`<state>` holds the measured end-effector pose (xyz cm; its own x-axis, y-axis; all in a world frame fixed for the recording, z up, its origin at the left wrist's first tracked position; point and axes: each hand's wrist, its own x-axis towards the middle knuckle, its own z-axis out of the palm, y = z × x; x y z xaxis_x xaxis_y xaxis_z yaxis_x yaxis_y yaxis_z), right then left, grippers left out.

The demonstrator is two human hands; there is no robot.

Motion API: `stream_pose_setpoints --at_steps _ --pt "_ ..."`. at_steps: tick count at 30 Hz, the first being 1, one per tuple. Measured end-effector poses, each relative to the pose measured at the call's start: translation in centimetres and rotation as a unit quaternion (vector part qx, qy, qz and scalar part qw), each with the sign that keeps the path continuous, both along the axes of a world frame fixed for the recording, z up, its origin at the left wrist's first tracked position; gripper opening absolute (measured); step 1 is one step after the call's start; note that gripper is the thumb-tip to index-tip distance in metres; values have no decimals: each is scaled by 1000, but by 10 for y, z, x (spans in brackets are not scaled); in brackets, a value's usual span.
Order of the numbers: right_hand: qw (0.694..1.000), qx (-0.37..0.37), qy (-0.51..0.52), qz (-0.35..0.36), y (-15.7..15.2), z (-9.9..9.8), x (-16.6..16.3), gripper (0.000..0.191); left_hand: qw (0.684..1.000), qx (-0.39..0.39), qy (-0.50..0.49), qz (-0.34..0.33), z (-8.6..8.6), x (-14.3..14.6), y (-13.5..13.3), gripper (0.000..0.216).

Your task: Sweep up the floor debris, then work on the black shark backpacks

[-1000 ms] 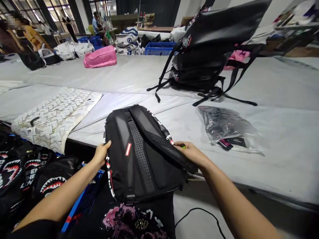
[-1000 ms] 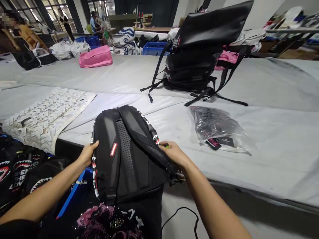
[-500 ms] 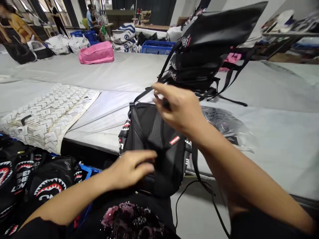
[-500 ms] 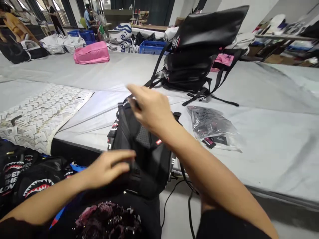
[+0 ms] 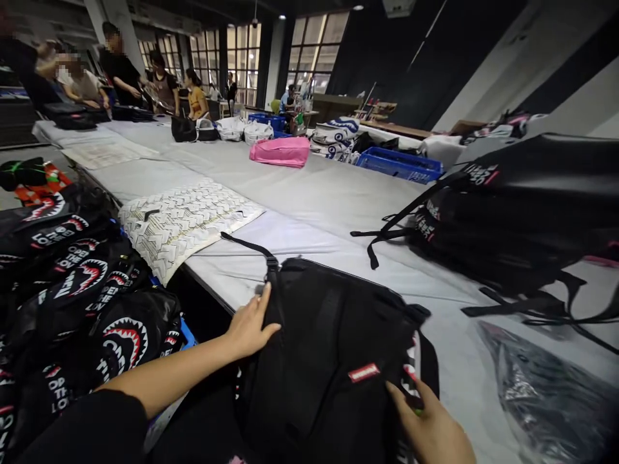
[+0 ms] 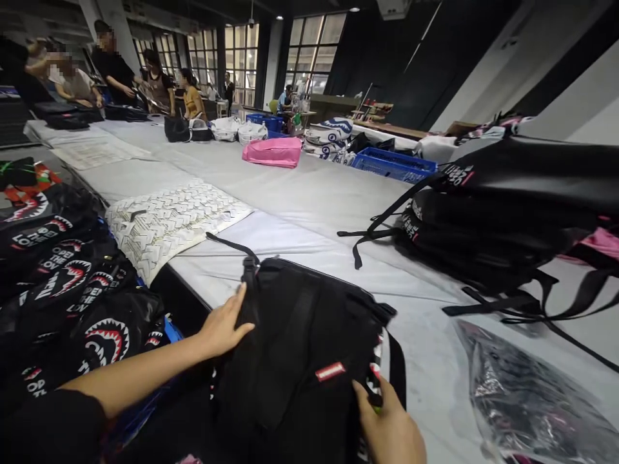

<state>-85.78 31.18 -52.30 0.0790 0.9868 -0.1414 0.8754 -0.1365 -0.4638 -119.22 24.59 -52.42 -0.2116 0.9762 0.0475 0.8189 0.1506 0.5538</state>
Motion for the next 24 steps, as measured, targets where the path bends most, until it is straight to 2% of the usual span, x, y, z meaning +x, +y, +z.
stream_pose_setpoints --at_steps 2,3,4,5,6,8,9,10,11,14,17,20,22,24 --pt "999 -3 -29 47 -2 9 -22 77 991 83 94 36 22 -6 -10 82" --pt "997 -3 -41 65 -2 12 -31 74 980 141 141 23 33 -4 -9 74" --pt "996 -2 -52 78 -3 14 -38 72 964 192 184 -25 43 3 -5 65" --pt "995 1 -59 86 -3 15 -44 69 941 229 221 -111 51 13 4 56" --pt "994 6 -65 88 -4 16 -48 65 907 251 250 -226 56 26 16 50" --pt "994 6 -70 86 -7 17 -53 59 809 259 284 -445 58 56 44 44" --pt "994 1 -70 85 -9 17 -53 57 764 257 291 -516 56 71 58 45" --pt "994 -6 -70 84 -11 16 -52 55 734 257 294 -555 53 85 70 47" --pt "994 -10 -71 86 -12 15 -51 53 721 256 295 -572 51 97 81 48" --pt "993 -2 -77 92 -12 7 -45 48 717 253 303 -574 50 108 102 44" --pt "993 6 -78 90 -3 -1 -41 45 720 230 330 -565 55 81 107 38" --pt "993 -6 -77 89 3 -1 -43 45 772 142 377 -491 55 43 96 43" --pt "992 -12 -79 97 1 6 -45 42 799 93 389 -449 53 28 85 35" --pt "991 -8 -74 108 -3 14 -47 38 809 106 365 -449 51 23 78 23"
